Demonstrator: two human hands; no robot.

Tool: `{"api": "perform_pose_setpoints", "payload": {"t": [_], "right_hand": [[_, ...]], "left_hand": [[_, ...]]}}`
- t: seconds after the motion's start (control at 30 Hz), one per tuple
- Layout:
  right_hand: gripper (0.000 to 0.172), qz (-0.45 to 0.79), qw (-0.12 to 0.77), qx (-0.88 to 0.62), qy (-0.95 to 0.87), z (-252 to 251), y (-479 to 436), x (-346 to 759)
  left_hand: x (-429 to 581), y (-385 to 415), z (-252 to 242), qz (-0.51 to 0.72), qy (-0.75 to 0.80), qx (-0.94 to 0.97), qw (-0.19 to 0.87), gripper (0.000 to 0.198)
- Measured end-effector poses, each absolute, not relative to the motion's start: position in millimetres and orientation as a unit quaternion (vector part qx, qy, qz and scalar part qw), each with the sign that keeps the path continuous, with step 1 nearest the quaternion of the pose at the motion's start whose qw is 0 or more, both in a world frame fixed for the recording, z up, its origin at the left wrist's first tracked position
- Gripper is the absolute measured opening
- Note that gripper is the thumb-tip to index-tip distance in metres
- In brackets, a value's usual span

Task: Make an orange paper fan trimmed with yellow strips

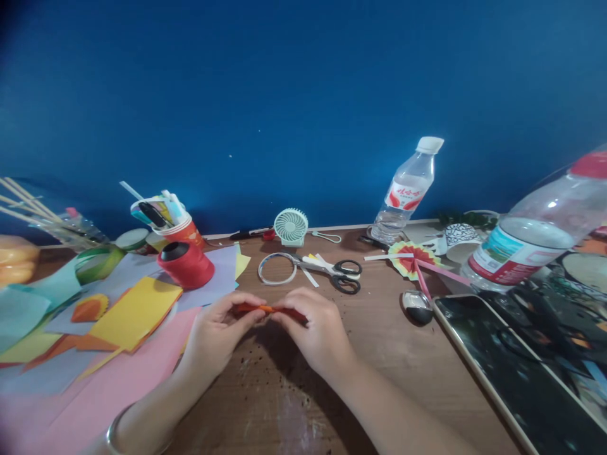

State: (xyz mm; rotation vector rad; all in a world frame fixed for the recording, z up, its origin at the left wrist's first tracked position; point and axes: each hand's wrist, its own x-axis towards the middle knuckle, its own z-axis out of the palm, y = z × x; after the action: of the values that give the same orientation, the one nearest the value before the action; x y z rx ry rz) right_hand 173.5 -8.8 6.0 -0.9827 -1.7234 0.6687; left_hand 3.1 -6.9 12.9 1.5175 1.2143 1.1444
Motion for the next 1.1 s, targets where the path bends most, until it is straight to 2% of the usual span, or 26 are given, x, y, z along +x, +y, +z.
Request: {"api": "perform_pose_setpoints", "payload": {"t": [0.2, 0.4, 0.5, 0.67, 0.87, 1.1], "right_hand": [[0.003, 0.263, 0.468, -0.416, -0.734, 7.2, -4.3, 178.0], [0.007, 0.227, 0.317, -0.421, -0.819, -1.9, 0.5, 180.1], [0.009, 0.208, 0.295, -0.424, -0.831, -6.7, 1.6, 179.8], [0.01, 0.19, 0.3, -0.445, -0.822, -10.4, 3.1, 178.9], [0.013, 0.17, 0.295, -0.435, -0.834, -8.4, -0.3, 177.7], [0.018, 0.109, 0.23, -0.427, -0.868, 1.2, -7.6, 175.7]], "left_hand": [[3.6, -2.3, 15.2, 0.406, 0.512, 0.656, 0.379, 0.005], [-1.4, -3.9, 13.7, 0.251, 0.505, 0.793, 0.232, 0.008], [-1.8, -6.6, 11.8, 0.212, 0.503, 0.819, 0.178, 0.011], [1.1, -10.6, 13.4, 0.214, 0.494, 0.827, 0.16, 0.018], [2.7, -12.4, 14.4, 0.156, 0.478, 0.855, 0.126, 0.023], [2.2, -14.3, 13.2, 0.164, 0.469, 0.86, 0.119, 0.021]]}}
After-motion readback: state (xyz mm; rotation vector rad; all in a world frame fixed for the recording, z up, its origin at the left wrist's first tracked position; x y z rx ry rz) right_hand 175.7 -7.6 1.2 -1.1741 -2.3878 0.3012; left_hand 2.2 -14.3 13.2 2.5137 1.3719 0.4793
